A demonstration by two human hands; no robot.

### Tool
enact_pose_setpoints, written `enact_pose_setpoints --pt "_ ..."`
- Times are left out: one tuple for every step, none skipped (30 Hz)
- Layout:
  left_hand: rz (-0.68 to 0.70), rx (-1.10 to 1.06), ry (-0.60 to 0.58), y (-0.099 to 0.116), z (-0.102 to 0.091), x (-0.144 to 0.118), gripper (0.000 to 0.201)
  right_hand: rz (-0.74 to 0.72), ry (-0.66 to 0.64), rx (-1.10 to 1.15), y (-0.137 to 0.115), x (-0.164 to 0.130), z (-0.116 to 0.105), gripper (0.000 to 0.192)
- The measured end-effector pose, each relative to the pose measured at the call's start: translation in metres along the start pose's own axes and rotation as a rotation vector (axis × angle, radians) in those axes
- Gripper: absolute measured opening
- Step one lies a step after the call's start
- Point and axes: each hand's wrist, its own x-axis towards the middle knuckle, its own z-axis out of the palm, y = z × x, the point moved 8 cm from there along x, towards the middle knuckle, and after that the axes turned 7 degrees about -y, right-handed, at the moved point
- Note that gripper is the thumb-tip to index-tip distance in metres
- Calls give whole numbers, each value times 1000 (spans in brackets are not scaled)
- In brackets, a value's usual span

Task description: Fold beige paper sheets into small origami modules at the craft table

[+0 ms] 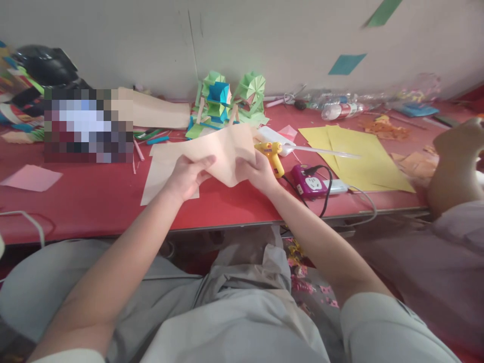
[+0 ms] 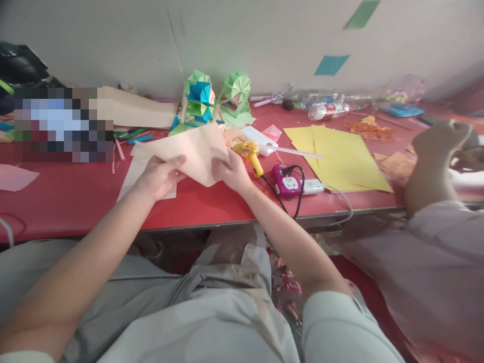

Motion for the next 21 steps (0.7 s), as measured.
enact_pose_setpoints --pt "19 2 69 -1 -5 0 49 2 4 6 1 0 0 49" --pt "33 0 135 -1 -9 0 47 13 1 14 2 0 0 48" --pt "43 -8 188 -2 -13 0 45 34 -10 26 4 0 0 47" --pt "52 -21 222 -2 -15 0 42 62 -26 43 6 0 1 46" --pt "66 -34 240 -1 -17 1 40 94 -50 65 9 -1 3 45" --pt "85 -46 244 0 -18 1 39 124 -83 90 11 -2 5 44" --pt "104 -54 243 2 -19 2 39 147 -122 118 12 -2 8 44" --pt "120 -57 239 3 -20 3 39 162 -165 146 12 -3 11 46" --pt "130 -57 234 4 -20 4 40 170 -208 172 11 -4 15 49" --pt "134 -54 229 5 -20 4 41 176 -250 191 10 -5 18 53" --pt "135 -49 220 5 -20 4 42 179 -286 203 8 -6 21 58" --pt "135 -44 208 5 -20 5 44 180 -310 213 6 -7 23 62" --pt "135 -40 190 5 -18 5 45 175 -317 223 4 -7 24 64" --pt "133 -38 169 5 -16 5 47 170 -306 237 2 -6 23 64" --pt "128 -38 151 4 -13 5 48 167 -277 255 1 -5 21 62" --pt "120 -41 142 2 -11 4 48 166 -234 276 1 -4 18 59" --pt "109 -49 138 1 -9 3 48 170 -188 296 2 -3 14 56" --pt "97 -60 140 -2 -8 2 49 177 -154 310 3 -2 12 55" --pt "87 -77 146 -4 -7 1 50 183 -136 322 5 -2 11 54" --pt "80 -97 152 -6 -6 1 51 184 -132 332 6 -2 11 55" --pt "75 -118 157 -8 -5 0 53 178 -136 342 6 -2 12 57"
